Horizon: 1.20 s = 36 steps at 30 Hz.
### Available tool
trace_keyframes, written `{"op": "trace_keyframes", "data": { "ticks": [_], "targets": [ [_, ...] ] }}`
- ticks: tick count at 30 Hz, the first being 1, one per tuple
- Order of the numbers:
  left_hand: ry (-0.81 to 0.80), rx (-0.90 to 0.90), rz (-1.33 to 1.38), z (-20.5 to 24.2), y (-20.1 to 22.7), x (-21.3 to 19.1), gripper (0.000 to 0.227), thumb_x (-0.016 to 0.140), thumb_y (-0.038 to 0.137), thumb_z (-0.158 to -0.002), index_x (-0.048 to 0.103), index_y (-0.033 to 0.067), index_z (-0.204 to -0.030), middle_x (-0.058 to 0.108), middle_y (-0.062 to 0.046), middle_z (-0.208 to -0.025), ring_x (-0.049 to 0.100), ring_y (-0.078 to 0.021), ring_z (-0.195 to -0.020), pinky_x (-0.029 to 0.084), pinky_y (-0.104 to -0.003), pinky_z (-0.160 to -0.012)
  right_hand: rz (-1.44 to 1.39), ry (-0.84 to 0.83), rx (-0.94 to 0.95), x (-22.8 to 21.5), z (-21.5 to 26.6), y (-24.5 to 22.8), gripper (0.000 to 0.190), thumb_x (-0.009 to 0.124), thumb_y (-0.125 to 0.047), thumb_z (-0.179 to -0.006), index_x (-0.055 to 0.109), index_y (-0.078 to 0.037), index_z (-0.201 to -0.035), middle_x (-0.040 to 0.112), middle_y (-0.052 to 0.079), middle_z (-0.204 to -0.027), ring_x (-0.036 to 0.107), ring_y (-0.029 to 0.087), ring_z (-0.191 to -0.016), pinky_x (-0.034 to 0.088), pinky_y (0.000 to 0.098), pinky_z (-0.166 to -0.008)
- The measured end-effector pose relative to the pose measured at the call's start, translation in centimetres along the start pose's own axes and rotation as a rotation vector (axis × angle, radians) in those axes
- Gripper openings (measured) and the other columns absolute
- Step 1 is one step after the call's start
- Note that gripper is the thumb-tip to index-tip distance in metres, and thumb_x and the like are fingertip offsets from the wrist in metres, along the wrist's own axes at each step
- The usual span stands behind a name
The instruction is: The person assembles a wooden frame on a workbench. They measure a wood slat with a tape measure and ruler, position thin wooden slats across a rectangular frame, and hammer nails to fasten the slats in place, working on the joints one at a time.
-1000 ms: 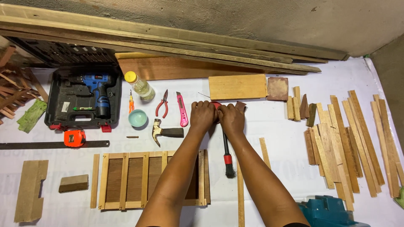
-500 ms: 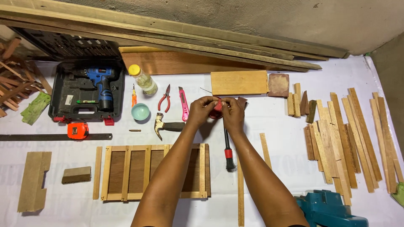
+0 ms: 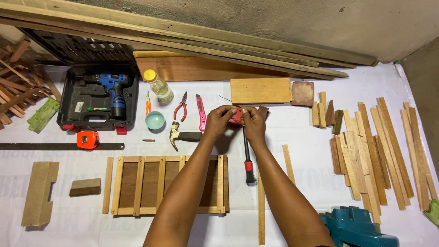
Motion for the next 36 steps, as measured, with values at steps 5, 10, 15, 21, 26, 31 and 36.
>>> {"op": "trace_keyframes", "data": {
  "ticks": [5, 10, 15, 21, 26, 31, 36],
  "targets": [
    [0.017, -0.018, -0.009, -0.3, -0.7, -0.2, 0.025, 0.072, 0.026, -0.097, 0.079, 0.0046, -0.109, 0.079, -0.004, -0.095, 0.068, -0.0079, -0.085, 0.056, -0.025, -0.079, -0.158, -0.053, 0.032, 0.5, 0.4, -2.1, 0.019, 0.065, -0.021, -0.101, 0.071, -0.005, -0.110, 0.068, -0.002, -0.087, 0.057, 0.005, -0.073, 0.048, 0.0210, -0.067],
    [-0.024, 0.063, 0.033, -0.6, -1.5, 0.2, 0.028, 0.069, 0.028, -0.100, 0.078, 0.0037, -0.110, 0.080, -0.003, -0.097, 0.069, -0.0080, -0.088, 0.056, -0.025, -0.081, -0.149, -0.030, 0.091, 0.3, 0.4, -1.4, 0.021, 0.066, -0.023, -0.102, 0.072, -0.004, -0.106, 0.069, -0.001, -0.085, 0.059, 0.005, -0.070, 0.050, 0.0213, -0.066],
    [-0.060, 0.026, 0.112, 0.3, -0.2, 0.5, 0.031, 0.061, 0.030, -0.105, 0.079, 0.0046, -0.111, 0.080, -0.003, -0.096, 0.072, -0.0089, -0.089, 0.058, -0.025, -0.084, -0.198, 0.004, 0.089, 0.0, 0.1, 0.5, 0.021, 0.066, -0.023, -0.103, 0.071, -0.003, -0.103, 0.070, -0.001, -0.086, 0.058, 0.005, -0.071, 0.049, 0.0220, -0.066],
    [-0.061, -0.008, 0.062, 0.6, 0.1, 0.8, 0.023, 0.073, 0.020, -0.094, 0.077, 0.0029, -0.109, 0.079, -0.006, -0.096, 0.072, -0.0098, -0.083, 0.061, -0.027, -0.074, -0.192, 0.016, 0.145, -0.4, 0.7, 0.2, 0.021, 0.066, -0.023, -0.103, 0.071, -0.003, -0.102, 0.069, 0.001, -0.082, 0.058, 0.006, -0.068, 0.047, 0.0219, -0.064],
    [-0.010, 0.054, 0.024, 1.1, 0.2, 0.5, 0.023, 0.072, 0.020, -0.097, 0.078, 0.0025, -0.110, 0.080, -0.005, -0.097, 0.072, -0.0087, -0.086, 0.059, -0.024, -0.078, -0.275, -0.021, 0.173, -0.2, 1.6, -1.0, 0.020, 0.066, -0.022, -0.101, 0.072, -0.003, -0.104, 0.073, 0.002, -0.086, 0.060, 0.006, -0.069, 0.047, 0.0212, -0.063],
    [-0.002, 0.067, 0.043, 3.8, 1.0, 0.1, 0.021, 0.071, 0.019, -0.099, 0.076, 0.0019, -0.109, 0.079, -0.004, -0.095, 0.069, -0.0077, -0.085, 0.056, -0.024, -0.078, -0.385, -0.081, 0.132, 0.2, 3.6, -2.8, 0.018, 0.070, -0.018, -0.098, 0.072, -0.002, -0.107, 0.074, 0.003, -0.091, 0.067, 0.007, -0.078, 0.054, 0.0217, -0.071],
    [0.080, 0.084, -0.128, 9.3, 5.0, -1.3, 0.024, 0.071, 0.024, -0.098, 0.076, 0.0022, -0.107, 0.078, -0.003, -0.089, 0.068, -0.0062, -0.079, 0.055, -0.024, -0.072, -0.319, -0.116, 0.146, 0.8, 6.8, -4.6, 0.019, 0.071, -0.020, -0.097, 0.072, -0.003, -0.105, 0.074, 0.003, -0.090, 0.067, 0.009, -0.075, 0.053, 0.0246, -0.068]
  ]
}}
Point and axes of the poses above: each hand's wrist, its own z-axis away from the middle knuckle, its own x-axis out of the palm, y = z × x, the point moved 8 cm from there along -z, towards the middle knuckle
